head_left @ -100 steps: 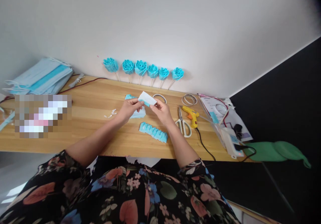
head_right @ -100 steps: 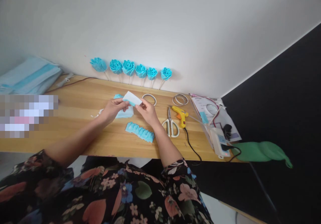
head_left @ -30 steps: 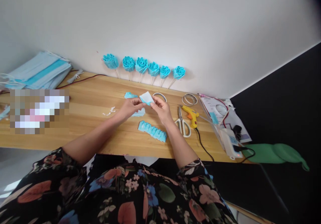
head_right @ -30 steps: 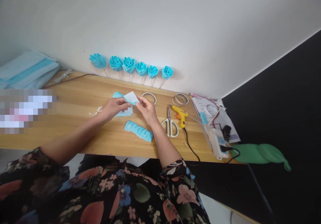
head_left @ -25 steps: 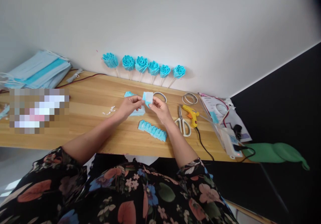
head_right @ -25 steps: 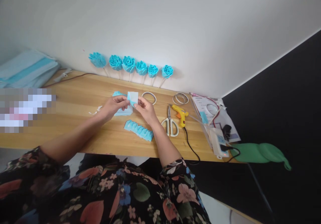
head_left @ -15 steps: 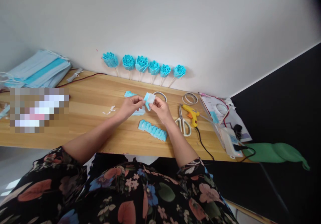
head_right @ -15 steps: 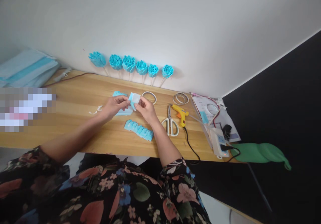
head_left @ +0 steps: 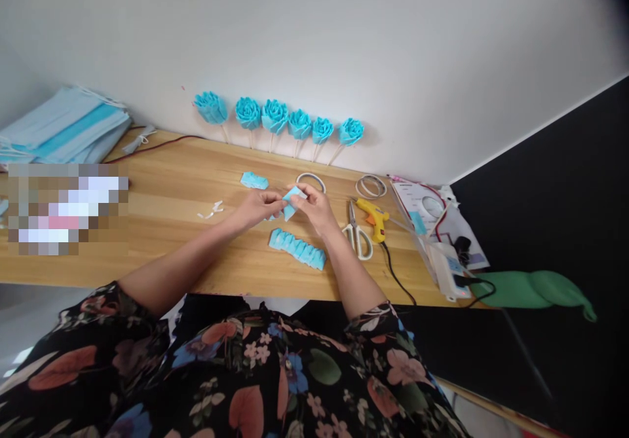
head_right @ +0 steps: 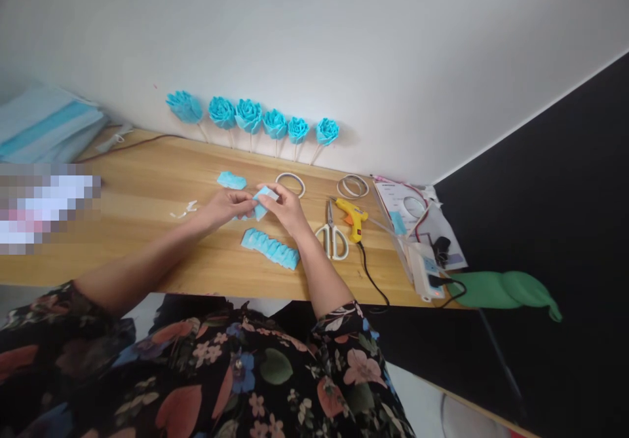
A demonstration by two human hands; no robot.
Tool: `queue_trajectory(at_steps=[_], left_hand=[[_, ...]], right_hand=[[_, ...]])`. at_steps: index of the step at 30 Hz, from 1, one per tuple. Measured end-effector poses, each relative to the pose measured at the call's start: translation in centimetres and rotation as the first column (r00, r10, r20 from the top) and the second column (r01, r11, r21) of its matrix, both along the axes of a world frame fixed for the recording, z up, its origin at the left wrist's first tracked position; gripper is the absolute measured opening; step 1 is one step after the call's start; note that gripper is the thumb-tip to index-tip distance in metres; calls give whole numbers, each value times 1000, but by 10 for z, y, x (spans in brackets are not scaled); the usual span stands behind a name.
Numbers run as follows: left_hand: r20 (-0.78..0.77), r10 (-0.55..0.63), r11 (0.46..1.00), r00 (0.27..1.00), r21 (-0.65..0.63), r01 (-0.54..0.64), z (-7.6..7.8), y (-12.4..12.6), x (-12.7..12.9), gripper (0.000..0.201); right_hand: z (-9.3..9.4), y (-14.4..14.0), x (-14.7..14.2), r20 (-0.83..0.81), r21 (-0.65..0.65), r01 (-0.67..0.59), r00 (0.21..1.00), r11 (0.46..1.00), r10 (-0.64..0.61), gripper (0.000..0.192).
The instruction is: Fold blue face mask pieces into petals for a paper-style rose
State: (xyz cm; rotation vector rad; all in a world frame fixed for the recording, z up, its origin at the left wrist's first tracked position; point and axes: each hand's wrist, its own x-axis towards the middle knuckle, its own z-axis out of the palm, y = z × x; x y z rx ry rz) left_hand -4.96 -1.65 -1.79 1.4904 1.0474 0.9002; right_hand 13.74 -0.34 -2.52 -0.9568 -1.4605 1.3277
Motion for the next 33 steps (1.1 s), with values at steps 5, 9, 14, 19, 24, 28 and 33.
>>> queue_trajectory(at_steps=[5, 9, 14, 19, 24, 28, 33], left_hand=[[-25, -29, 999, 999, 21, 30, -1, 1, 0, 31], [20, -24, 1000, 999, -8, 24, -1, 1, 1, 31], [76, 18, 996, 997, -87, -12, -1, 2, 0, 31], [118, 70, 985, 991, -165, -50, -2, 3, -2, 30], [130, 26, 988, 991, -152, -6, 0, 3, -4, 32], [134, 13, 993, 991, -120, 3, 0, 3, -3, 32], [130, 46, 993, 990, -111, -31, -1, 3, -1, 35]], right_hand=[[-6, 1, 2, 47, 68, 37, 998, 997, -40, 30], [-7, 1, 2, 48, 93, 39, 998, 995, -43, 27], [-6, 0, 3, 103, 127, 37, 993, 991, -50, 22], [-4, 2, 4, 161, 244, 27, 985, 969, -68, 14], [-5, 3, 5, 141, 268, 24, 988, 963, -64, 15], [-5, 3, 5, 136, 259, 14, 989, 966, -50, 15], [-5, 2, 5, 154, 262, -8, 987, 965, -34, 13]])
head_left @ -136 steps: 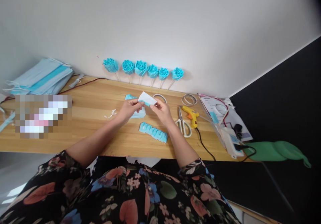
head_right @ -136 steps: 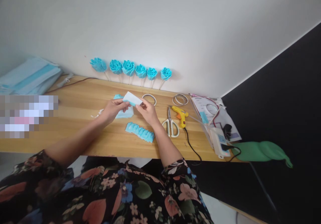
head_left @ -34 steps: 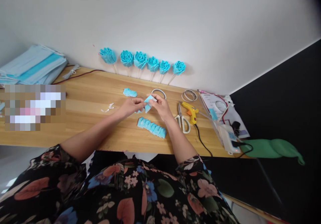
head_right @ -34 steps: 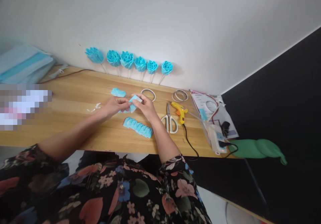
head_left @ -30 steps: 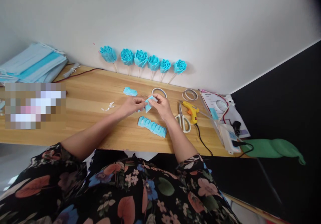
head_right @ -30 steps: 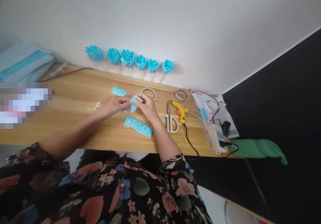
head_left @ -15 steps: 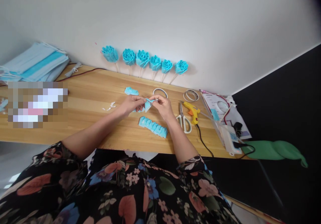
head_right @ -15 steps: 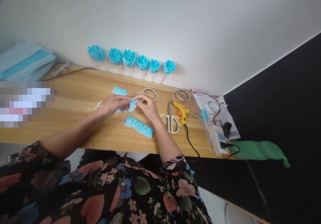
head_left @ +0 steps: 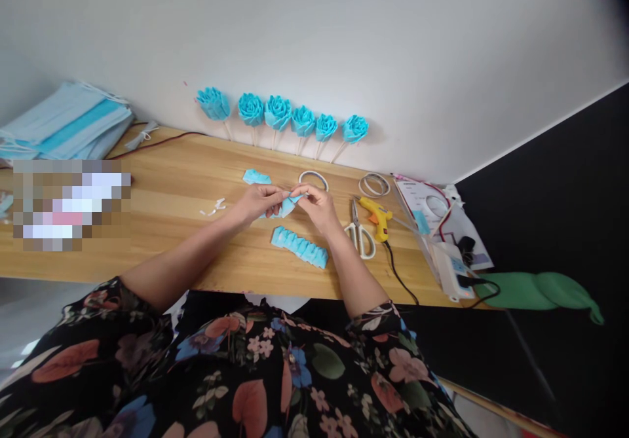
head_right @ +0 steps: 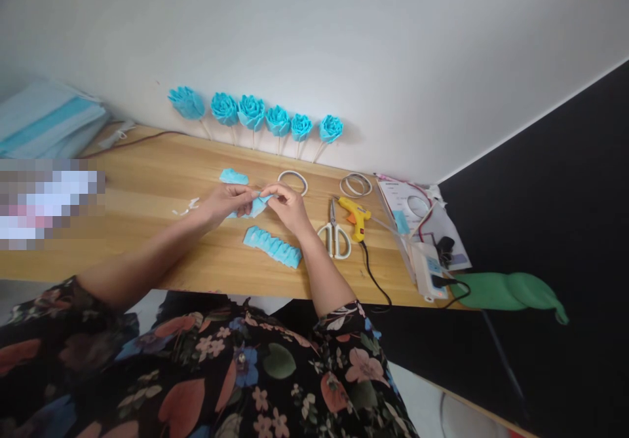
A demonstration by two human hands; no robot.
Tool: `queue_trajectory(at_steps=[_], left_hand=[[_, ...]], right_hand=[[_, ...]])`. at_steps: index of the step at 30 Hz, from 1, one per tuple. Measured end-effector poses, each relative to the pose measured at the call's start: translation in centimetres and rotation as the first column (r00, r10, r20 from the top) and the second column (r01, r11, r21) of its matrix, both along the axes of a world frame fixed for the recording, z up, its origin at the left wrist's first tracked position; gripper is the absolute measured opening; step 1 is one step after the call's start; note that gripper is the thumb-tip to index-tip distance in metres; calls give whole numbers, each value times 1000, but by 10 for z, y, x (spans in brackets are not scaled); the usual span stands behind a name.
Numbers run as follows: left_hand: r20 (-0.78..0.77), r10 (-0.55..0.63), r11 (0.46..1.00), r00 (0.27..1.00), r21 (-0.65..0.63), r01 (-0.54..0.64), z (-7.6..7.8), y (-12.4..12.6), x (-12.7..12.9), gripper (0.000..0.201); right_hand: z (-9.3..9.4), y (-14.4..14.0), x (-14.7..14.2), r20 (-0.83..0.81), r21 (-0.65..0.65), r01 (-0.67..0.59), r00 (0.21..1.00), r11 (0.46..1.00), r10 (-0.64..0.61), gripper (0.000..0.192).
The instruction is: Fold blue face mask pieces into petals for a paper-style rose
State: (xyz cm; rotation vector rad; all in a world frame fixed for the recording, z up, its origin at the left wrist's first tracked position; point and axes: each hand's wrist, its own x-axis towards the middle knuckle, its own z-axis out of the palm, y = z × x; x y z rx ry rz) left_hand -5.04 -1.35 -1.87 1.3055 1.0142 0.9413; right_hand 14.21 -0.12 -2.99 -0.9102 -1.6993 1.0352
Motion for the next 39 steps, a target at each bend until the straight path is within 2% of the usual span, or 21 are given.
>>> queue_trajectory(at_steps=[3, 7, 10, 15, 20, 28, 33, 39], left_hand=[[-4, 61, 998, 998, 23, -61, 0, 0, 1, 32], [-12, 136, 988, 991, 73, -135, 3, 0, 1, 33], [-38, 164, 980, 986, 120, -158, 6, -2, 1, 35], [-120, 176, 971, 977, 187, -152, 11, -6, 1, 37], [-150, 185, 964, 971, 219, -150, 13, -9, 2, 38], [-152, 198, 953, 968, 262, -153, 16, -13, 4, 32], [-111, 186, 969, 976, 183, -164, 13, -13, 6, 30], [-68, 121, 986, 990, 127, -111, 8, -13, 8, 29]], right_hand=[[1, -1, 1, -68, -90, -49, 997, 995, 43, 18], [3, -2, 0, -117, -245, -43, 993, 969, 15, 39], [3, -3, -3, -76, -270, -12, 997, 963, -8, 44], [2, -5, -7, -86, -304, -36, 996, 952, 11, 41], [3, -5, -7, -49, -291, -5, 999, 957, -10, 39], [0, -5, -7, -43, -289, -37, 999, 956, 26, 35], [1, -4, -7, -55, -268, 8, 998, 963, -23, 34], [3, -2, -6, -54, -199, 70, 995, 978, -82, 36]])
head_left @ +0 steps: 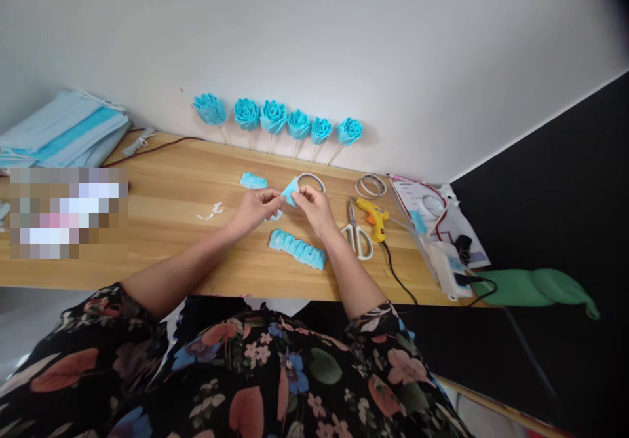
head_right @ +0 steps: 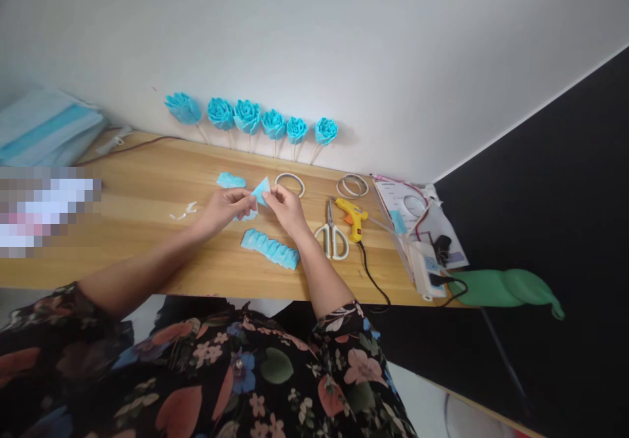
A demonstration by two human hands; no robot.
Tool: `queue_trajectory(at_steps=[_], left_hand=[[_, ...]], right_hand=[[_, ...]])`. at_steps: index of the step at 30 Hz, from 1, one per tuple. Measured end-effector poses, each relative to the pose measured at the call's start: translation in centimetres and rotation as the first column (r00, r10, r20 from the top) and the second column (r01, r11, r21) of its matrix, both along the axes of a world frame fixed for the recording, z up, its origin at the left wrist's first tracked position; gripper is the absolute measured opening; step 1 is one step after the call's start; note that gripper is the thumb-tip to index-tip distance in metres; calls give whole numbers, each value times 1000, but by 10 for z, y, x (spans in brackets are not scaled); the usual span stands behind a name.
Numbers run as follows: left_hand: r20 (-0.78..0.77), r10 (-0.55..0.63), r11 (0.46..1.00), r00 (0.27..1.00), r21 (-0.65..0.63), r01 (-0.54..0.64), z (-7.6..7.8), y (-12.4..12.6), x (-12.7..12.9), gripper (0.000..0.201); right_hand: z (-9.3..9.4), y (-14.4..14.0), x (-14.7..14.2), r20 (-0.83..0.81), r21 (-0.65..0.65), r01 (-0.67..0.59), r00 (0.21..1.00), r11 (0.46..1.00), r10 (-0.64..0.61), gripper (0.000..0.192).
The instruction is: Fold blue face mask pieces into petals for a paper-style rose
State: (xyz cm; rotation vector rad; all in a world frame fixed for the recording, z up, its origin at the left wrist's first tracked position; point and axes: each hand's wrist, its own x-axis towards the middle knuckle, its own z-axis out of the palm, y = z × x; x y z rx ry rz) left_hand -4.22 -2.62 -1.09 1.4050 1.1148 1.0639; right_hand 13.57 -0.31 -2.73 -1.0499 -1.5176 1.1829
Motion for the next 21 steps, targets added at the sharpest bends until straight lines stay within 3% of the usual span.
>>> queue_trajectory(at_steps=[8, 15, 21], left_hand=[[13, -9, 1000, 1000, -4, 9, 0, 4, -2, 29], [13, 22, 1000, 1000, 2, -22, -2, 5, -3, 24], [12, 41, 999, 999, -1, -41, 2, 3, -1, 24]], right_hand=[[0, 1, 4, 63, 51, -24, 998, 998, 20, 35], [3, 0, 5, 9, 67, -4, 1000, 998, 4, 44], [3, 0, 2, -59, 13, -90, 994, 996, 91, 40]])
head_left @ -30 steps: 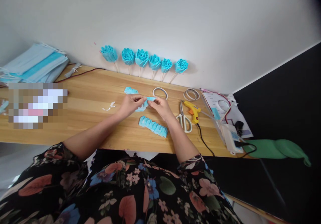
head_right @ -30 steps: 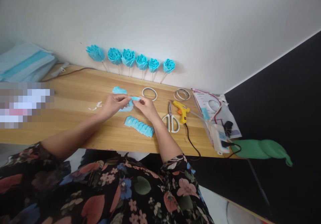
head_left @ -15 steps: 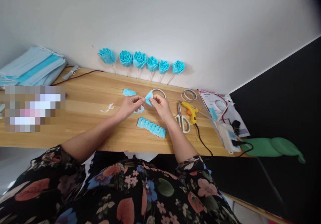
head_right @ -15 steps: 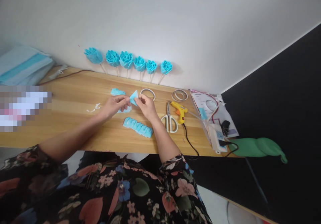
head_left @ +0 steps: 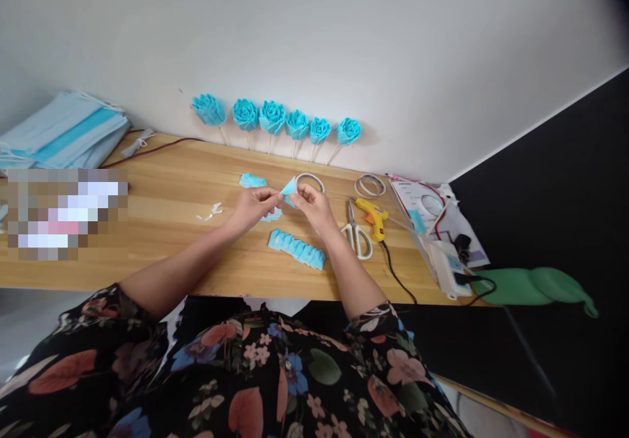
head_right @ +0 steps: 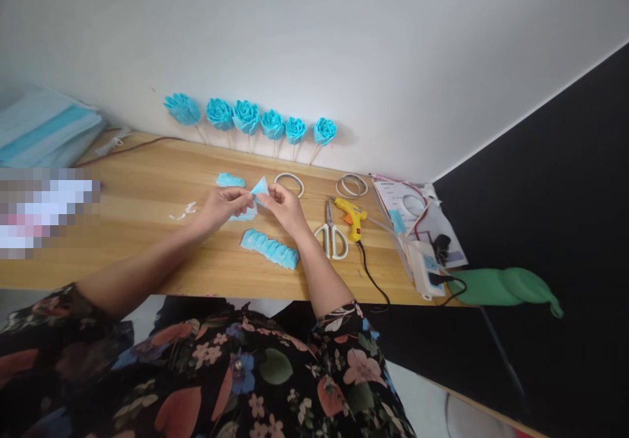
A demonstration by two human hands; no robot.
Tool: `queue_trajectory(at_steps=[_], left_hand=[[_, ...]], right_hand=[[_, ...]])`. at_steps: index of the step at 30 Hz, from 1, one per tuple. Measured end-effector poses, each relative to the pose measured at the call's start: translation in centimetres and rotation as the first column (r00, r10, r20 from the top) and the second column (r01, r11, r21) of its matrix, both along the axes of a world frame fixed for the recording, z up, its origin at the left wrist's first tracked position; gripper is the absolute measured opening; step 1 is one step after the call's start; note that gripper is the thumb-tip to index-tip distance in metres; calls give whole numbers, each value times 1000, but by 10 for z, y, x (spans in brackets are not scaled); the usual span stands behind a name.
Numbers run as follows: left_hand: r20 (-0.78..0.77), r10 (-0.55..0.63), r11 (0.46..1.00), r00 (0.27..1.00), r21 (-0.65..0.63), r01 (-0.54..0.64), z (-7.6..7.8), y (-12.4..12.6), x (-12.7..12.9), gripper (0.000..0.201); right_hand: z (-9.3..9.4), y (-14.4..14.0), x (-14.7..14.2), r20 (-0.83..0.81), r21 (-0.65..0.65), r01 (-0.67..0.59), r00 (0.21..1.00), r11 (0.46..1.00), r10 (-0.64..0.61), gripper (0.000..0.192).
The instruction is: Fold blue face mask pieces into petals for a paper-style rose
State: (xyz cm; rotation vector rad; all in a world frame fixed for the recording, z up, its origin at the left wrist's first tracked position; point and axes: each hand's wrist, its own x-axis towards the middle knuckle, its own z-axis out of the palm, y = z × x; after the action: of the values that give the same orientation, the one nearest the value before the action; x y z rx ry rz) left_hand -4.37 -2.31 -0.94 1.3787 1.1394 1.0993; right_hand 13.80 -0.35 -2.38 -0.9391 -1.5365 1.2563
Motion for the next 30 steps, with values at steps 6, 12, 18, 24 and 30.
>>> queue_trajectory(at_steps=[6, 12, 18, 24, 30], left_hand=[[-24, -16, 1000, 1000, -5, 16, -3, 0, 0, 26], [-35, -90, 996, 995, -11, 90, -7, 0, 1, 30], [-40, -105, 994, 994, 26, 106, -12, 3, -1, 31], [-67, -100, 994, 993, 34, 102, -14, 4, -2, 28], [-90, -103, 993, 991, 46, 108, -15, 3, 0, 28]], right_hand=[[-5, 3, 0, 57, 29, 78, 995, 997, -80, 33], [-7, 4, 2, 67, 71, 123, 990, 990, -128, 33], [-8, 3, 2, 114, 92, 119, 985, 989, -129, 35], [-6, 3, 3, 95, 89, 106, 989, 990, -114, 41], [-7, 3, 2, 51, 23, 44, 998, 999, -45, 38]])
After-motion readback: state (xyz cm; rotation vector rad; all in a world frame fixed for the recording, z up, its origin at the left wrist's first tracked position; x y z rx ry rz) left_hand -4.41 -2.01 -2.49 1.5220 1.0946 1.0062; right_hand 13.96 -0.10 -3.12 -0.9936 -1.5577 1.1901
